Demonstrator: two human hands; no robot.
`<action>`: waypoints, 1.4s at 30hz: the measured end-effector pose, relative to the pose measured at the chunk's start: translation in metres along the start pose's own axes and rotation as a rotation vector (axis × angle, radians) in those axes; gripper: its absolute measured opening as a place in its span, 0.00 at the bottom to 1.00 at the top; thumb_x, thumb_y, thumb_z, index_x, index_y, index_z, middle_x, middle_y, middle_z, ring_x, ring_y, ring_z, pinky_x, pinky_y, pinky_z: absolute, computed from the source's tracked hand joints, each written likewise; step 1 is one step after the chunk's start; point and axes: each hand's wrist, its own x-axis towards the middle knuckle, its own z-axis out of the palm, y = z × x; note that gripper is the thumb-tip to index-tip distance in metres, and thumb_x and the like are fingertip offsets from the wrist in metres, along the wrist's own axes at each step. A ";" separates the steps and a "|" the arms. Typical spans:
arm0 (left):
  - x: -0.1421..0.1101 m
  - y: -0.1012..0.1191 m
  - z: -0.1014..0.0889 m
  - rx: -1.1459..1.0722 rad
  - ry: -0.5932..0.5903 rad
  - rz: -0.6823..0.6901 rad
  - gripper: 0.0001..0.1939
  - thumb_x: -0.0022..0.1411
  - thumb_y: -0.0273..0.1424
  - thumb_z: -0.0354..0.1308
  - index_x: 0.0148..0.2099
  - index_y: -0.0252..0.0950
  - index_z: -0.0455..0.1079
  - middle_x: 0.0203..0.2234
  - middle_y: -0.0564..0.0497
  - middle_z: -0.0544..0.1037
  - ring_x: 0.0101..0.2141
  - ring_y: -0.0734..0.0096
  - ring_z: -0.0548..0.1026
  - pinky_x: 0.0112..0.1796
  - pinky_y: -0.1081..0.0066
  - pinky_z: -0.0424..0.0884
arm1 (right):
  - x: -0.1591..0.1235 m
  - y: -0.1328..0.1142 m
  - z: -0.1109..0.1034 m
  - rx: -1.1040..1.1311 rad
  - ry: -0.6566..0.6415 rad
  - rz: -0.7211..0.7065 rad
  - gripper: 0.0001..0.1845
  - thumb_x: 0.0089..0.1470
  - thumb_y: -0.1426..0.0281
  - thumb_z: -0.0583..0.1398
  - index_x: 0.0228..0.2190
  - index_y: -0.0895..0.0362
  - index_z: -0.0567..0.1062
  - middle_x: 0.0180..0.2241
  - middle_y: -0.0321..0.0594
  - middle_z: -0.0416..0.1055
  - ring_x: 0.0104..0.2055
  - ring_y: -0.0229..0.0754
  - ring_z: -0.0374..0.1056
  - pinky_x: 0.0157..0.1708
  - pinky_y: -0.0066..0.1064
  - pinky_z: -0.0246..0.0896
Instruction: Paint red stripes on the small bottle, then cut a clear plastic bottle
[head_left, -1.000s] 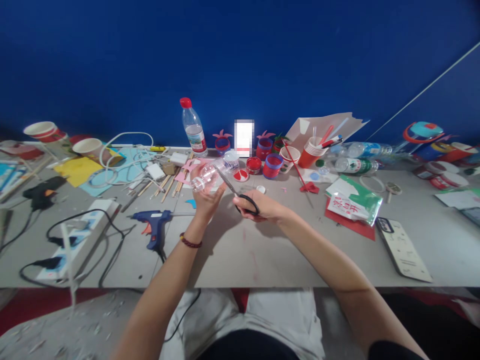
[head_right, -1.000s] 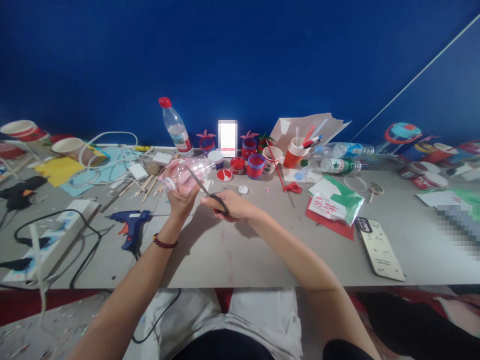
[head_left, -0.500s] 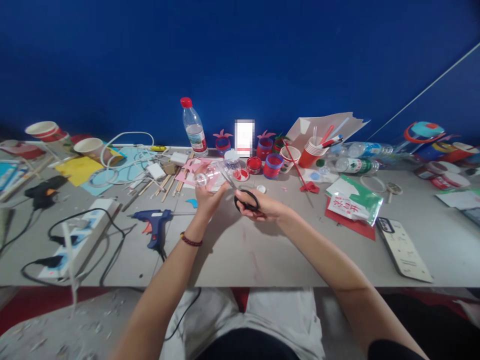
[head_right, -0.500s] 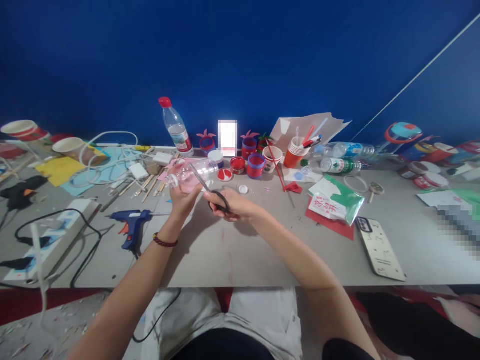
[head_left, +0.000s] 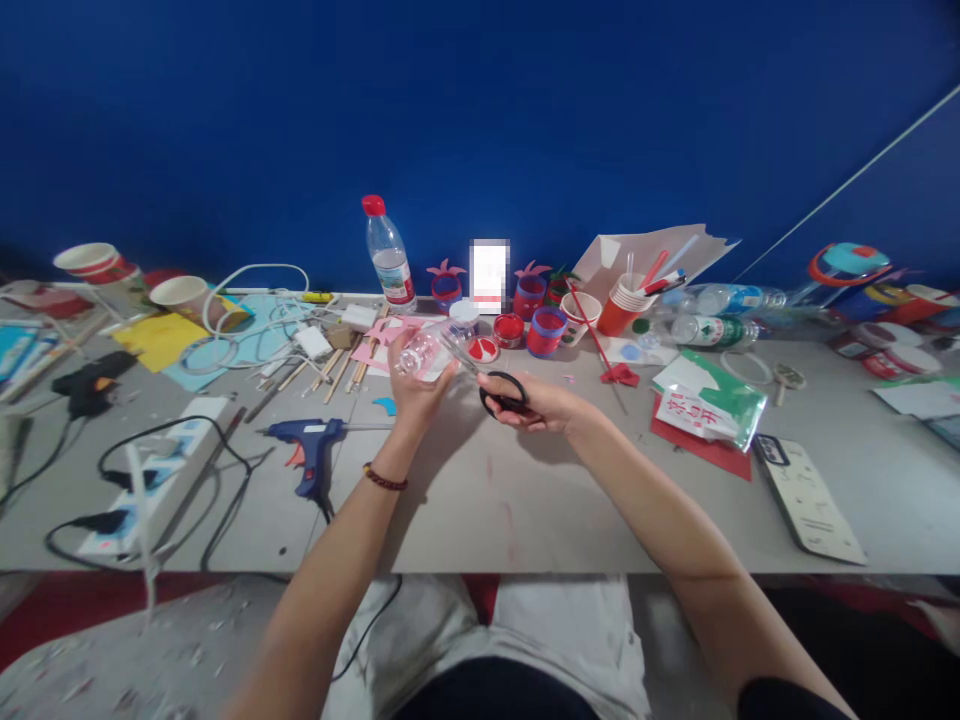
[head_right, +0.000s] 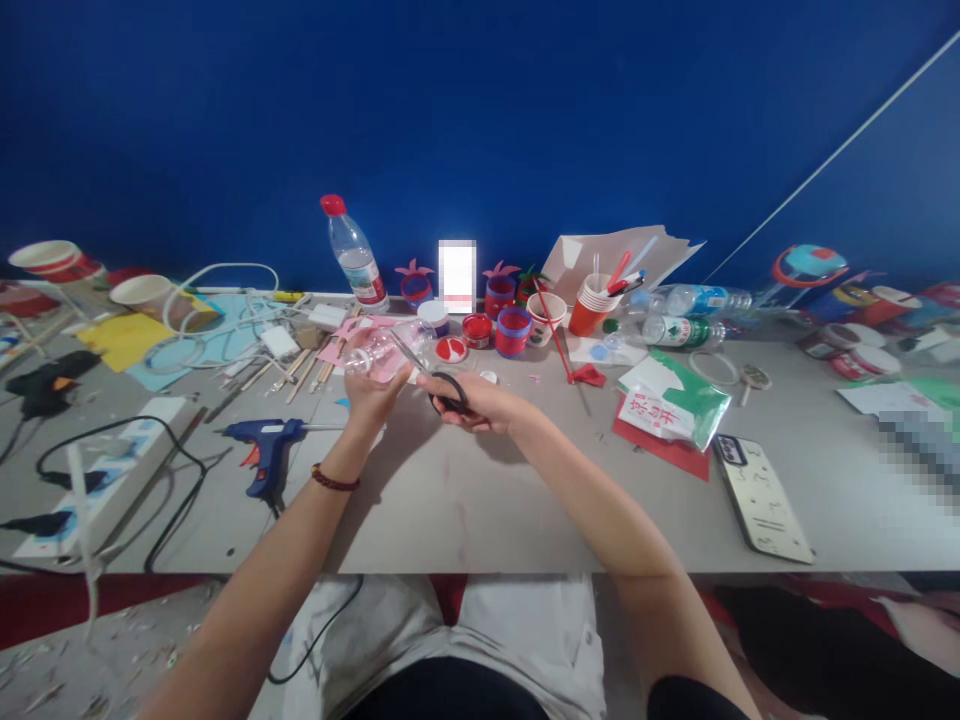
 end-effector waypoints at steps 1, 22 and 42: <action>0.002 0.001 -0.002 -0.024 0.027 -0.007 0.41 0.43 0.36 0.76 0.57 0.40 0.63 0.57 0.42 0.68 0.56 0.58 0.72 0.59 0.56 0.69 | -0.003 -0.002 -0.002 -0.021 -0.031 -0.001 0.34 0.43 0.38 0.64 0.21 0.56 0.64 0.10 0.25 0.58 0.09 0.25 0.42 0.06 0.19 0.34; 0.005 0.047 -0.004 -0.663 -0.427 -0.638 0.26 0.48 0.40 0.65 0.50 0.39 0.71 0.35 0.51 0.78 0.36 0.62 0.79 0.39 0.62 0.74 | -0.047 -0.016 -0.048 -0.858 0.242 -0.165 0.31 0.43 0.44 0.67 0.19 0.55 0.62 0.20 0.28 0.53 0.25 0.34 0.48 0.25 0.30 0.41; 0.001 0.050 -0.004 -0.599 -0.661 -0.654 0.28 0.49 0.43 0.66 0.51 0.39 0.69 0.36 0.51 0.77 0.31 0.64 0.79 0.35 0.62 0.76 | -0.058 -0.022 -0.048 -1.004 0.205 -0.009 0.34 0.44 0.43 0.65 0.18 0.55 0.55 0.19 0.29 0.49 0.23 0.34 0.45 0.24 0.32 0.38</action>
